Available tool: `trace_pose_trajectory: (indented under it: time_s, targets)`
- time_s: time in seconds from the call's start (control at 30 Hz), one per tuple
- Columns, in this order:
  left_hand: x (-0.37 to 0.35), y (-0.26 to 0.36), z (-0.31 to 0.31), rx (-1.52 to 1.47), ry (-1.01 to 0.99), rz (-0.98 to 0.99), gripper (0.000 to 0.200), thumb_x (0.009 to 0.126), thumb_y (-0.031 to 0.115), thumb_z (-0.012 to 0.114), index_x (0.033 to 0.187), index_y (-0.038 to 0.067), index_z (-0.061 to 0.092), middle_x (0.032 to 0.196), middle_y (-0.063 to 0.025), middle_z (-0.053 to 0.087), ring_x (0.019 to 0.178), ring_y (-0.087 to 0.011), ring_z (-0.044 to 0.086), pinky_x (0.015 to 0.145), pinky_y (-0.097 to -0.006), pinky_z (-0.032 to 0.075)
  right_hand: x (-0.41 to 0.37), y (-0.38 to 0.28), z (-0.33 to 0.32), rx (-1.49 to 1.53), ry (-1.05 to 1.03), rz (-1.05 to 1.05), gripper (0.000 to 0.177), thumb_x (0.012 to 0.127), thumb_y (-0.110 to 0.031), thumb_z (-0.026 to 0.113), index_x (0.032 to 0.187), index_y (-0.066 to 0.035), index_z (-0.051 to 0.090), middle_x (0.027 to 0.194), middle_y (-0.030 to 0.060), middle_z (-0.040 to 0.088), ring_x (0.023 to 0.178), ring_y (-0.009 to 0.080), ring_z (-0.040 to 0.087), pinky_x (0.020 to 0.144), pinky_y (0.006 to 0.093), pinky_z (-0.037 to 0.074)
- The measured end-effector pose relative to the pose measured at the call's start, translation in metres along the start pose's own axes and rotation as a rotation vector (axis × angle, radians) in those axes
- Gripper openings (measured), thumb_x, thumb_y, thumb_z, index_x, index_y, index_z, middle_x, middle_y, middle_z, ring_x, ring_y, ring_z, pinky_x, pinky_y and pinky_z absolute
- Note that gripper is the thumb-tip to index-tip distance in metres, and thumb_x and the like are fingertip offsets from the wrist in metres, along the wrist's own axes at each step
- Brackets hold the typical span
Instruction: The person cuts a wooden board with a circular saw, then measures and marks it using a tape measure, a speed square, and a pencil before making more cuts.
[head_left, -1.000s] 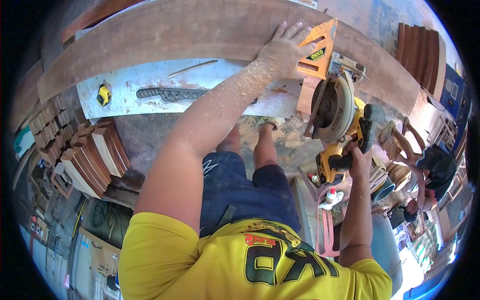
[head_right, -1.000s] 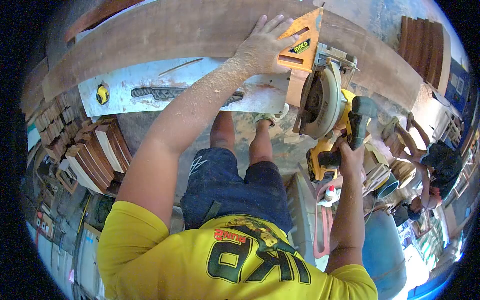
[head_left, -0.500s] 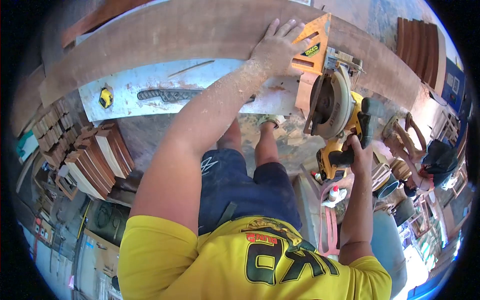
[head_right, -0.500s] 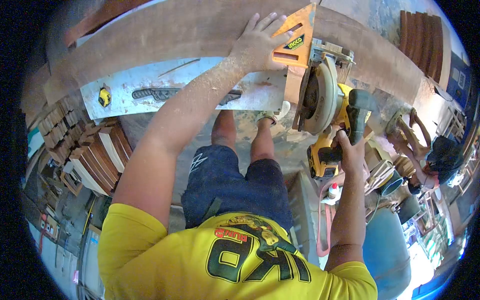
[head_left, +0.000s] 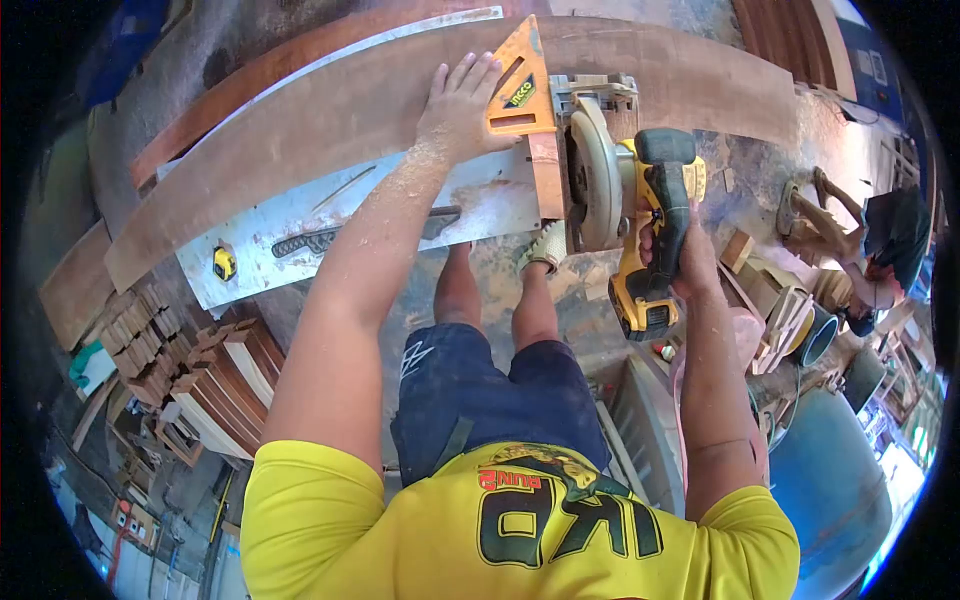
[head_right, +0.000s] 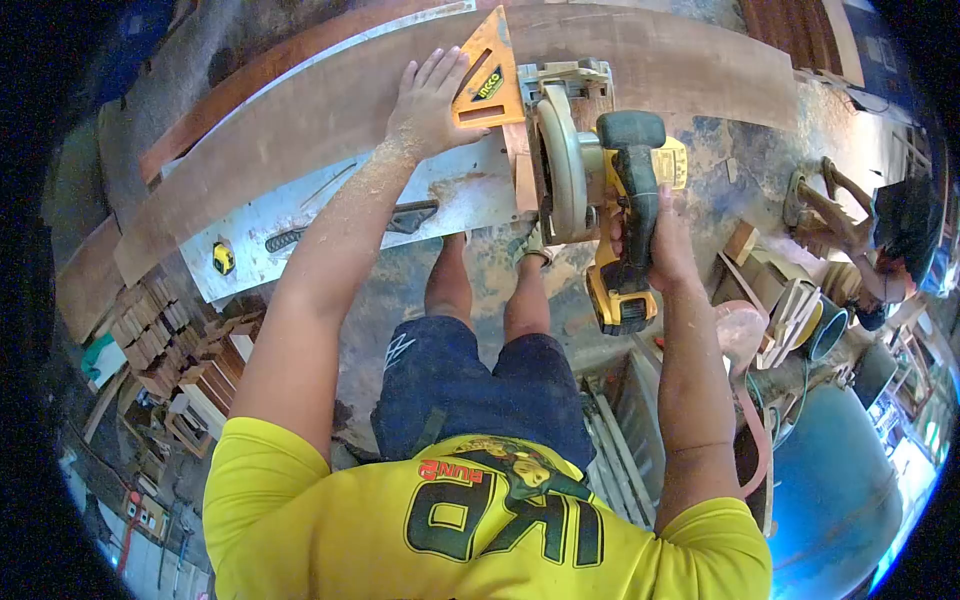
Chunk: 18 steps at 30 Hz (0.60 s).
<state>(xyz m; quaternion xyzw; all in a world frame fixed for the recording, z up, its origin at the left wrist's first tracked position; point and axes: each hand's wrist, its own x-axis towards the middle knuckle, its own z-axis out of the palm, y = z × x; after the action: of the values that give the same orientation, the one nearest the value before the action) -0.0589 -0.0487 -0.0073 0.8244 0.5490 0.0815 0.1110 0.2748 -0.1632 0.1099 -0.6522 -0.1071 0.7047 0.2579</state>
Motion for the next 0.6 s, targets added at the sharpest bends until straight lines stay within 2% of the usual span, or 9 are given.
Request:
trace_pose_trajectory:
  time_s: [0.1,0.17,0.27,0.43,0.5,0.57,0.6]
  targets:
    - [0.000,0.001,-0.001,-0.006,-0.020,-0.011,0.109,0.065,0.063,0.075,0.150,0.010,0.031,0.154,-0.0092,0.033,0.146,-0.0252,0.024,0.119,-0.0501,0.015,-0.004,0.003,0.001,0.066,0.004,0.035,0.070,0.100,-0.063,0.025,0.109,-0.003,0.060,0.071,0.0094,0.059,0.061,0.0205,0.058,0.059,0.0328,0.050]
    - [0.000,-0.001,-0.002,-0.011,-0.047,-0.024,0.109,0.067,0.062,0.075,0.151,0.012,0.028,0.156,-0.0097,0.030,0.147,-0.0247,0.022,0.120,-0.0493,0.012,-0.005,0.008,-0.002,0.022,-0.079,-0.016,0.070,0.099,-0.063,0.026,0.111,-0.003,0.060,0.071,0.0086,0.058,0.060,0.0198,0.057,0.057,0.0323,0.049]
    - [0.000,-0.002,-0.003,0.001,-0.061,-0.022,0.109,0.066,0.063,0.076,0.150,0.011,0.030,0.154,-0.0104,0.033,0.146,-0.0259,0.024,0.119,-0.0495,0.014,-0.008,0.004,0.003,0.028,-0.024,0.006,0.072,0.099,-0.064,0.025,0.113,-0.003,0.060,0.070,0.0080,0.058,0.060,0.0195,0.056,0.057,0.0320,0.047]
    - [-0.001,-0.005,-0.001,0.011,0.032,0.030,0.106,0.065,0.065,0.074,0.147,0.008,0.037,0.151,-0.0121,0.038,0.142,-0.0286,0.031,0.116,-0.0496,0.020,-0.003,0.002,0.002,-0.003,-0.079,-0.039,0.070,0.099,-0.065,0.027,0.111,-0.003,0.057,0.072,0.0090,0.058,0.061,0.0203,0.056,0.058,0.0324,0.047]
    - [-0.002,-0.005,-0.001,0.031,0.026,0.022,0.103,0.069,0.067,0.070,0.146,0.007,0.038,0.151,-0.0123,0.039,0.142,-0.0283,0.030,0.116,-0.0494,0.020,0.000,0.001,0.003,0.066,0.053,-0.004,0.068,0.099,-0.063,0.028,0.111,-0.003,0.056,0.074,0.0101,0.058,0.062,0.0211,0.056,0.058,0.0322,0.047]
    - [-0.002,-0.007,0.002,-0.047,0.073,0.031,0.097,0.075,0.068,0.064,0.146,0.007,0.038,0.150,-0.0119,0.039,0.142,-0.0281,0.031,0.116,-0.0493,0.020,-0.003,-0.005,0.011,0.075,-0.002,-0.027,0.065,0.100,-0.062,0.027,0.110,-0.005,0.056,0.073,0.0095,0.056,0.061,0.0221,0.053,0.060,0.0326,0.046]
    - [-0.002,-0.006,0.002,-0.032,0.091,0.032,0.080,0.087,0.062,0.055,0.145,0.010,0.040,0.150,-0.0116,0.040,0.141,-0.0274,0.032,0.115,-0.0487,0.021,-0.003,-0.004,0.011,0.051,-0.001,-0.032,0.064,0.100,-0.062,0.026,0.110,-0.006,0.057,0.073,0.0092,0.056,0.061,0.0222,0.053,0.060,0.0329,0.046]
